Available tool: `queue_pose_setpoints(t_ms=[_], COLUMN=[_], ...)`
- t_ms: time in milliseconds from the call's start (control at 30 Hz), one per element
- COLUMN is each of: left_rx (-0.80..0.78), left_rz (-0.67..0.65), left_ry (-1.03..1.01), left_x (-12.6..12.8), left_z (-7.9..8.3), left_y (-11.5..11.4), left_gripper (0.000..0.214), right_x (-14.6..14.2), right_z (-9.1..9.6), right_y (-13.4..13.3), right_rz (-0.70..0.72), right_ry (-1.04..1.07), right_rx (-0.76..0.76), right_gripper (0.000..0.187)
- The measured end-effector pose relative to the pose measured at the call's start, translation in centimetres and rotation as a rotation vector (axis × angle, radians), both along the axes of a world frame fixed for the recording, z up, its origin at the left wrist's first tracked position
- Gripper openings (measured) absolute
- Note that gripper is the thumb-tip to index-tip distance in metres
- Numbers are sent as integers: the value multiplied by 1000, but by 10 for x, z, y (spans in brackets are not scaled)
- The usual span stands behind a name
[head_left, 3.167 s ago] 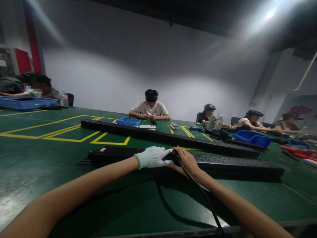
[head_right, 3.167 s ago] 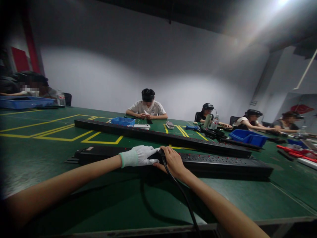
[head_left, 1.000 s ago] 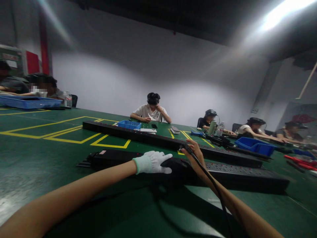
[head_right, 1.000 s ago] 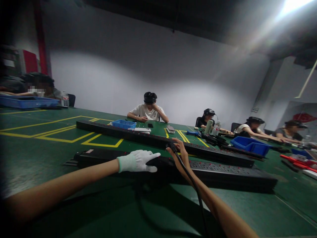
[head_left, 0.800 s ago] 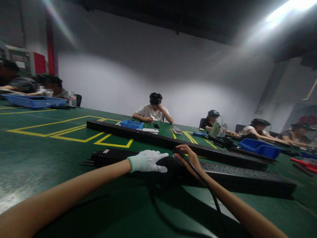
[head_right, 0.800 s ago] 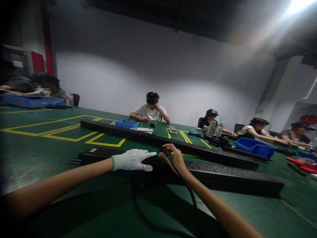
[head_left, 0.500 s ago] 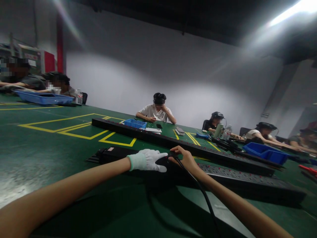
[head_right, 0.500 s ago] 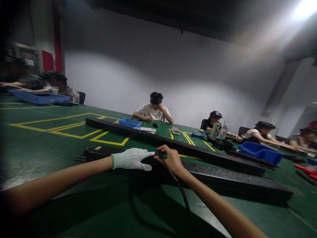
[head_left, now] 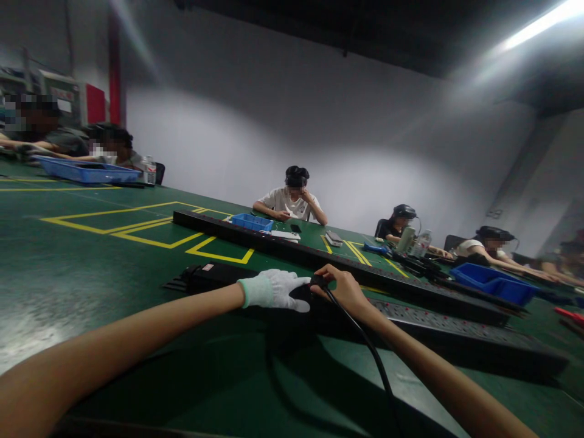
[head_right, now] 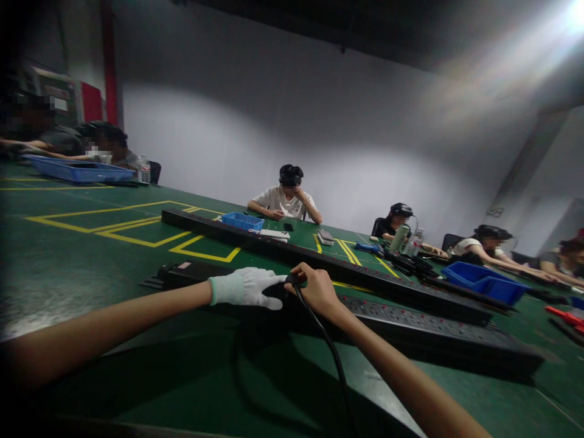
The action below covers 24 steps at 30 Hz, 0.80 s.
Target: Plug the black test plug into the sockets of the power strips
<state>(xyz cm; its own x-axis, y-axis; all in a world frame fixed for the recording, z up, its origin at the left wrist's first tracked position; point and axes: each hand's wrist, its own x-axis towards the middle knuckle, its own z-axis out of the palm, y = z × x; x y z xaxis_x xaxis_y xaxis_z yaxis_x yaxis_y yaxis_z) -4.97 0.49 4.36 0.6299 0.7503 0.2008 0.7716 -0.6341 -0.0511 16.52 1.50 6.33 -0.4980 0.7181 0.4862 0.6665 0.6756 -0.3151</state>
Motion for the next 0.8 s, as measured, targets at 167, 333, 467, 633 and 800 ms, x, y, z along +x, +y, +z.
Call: queue_pose_setpoints(t_ms=[167,333,467,633,800], left_rx=[21,38,47,99,196], left_rz=[-16,-26,-39,-31,-13], left_ry=[2,7,21,35,91], left_x=[0,1,1,3,5], left_z=[0,1,1,-2,-6], left_y=[-1,-2,-2,-1,0], left_gripper=[81,79,76,75,77], right_x=[-1,-8,-5,-2,-6], right_z=[-1,-13,-32,-44,-36], right_y=[0,-7,-12,-15,-11], right_rz=[-1,-67,-84,-46,-48], right_ry=[-1,-16,40,28,-70], right_rx=[-10,135,219,301,294], right_gripper=[28,25,24,23,23])
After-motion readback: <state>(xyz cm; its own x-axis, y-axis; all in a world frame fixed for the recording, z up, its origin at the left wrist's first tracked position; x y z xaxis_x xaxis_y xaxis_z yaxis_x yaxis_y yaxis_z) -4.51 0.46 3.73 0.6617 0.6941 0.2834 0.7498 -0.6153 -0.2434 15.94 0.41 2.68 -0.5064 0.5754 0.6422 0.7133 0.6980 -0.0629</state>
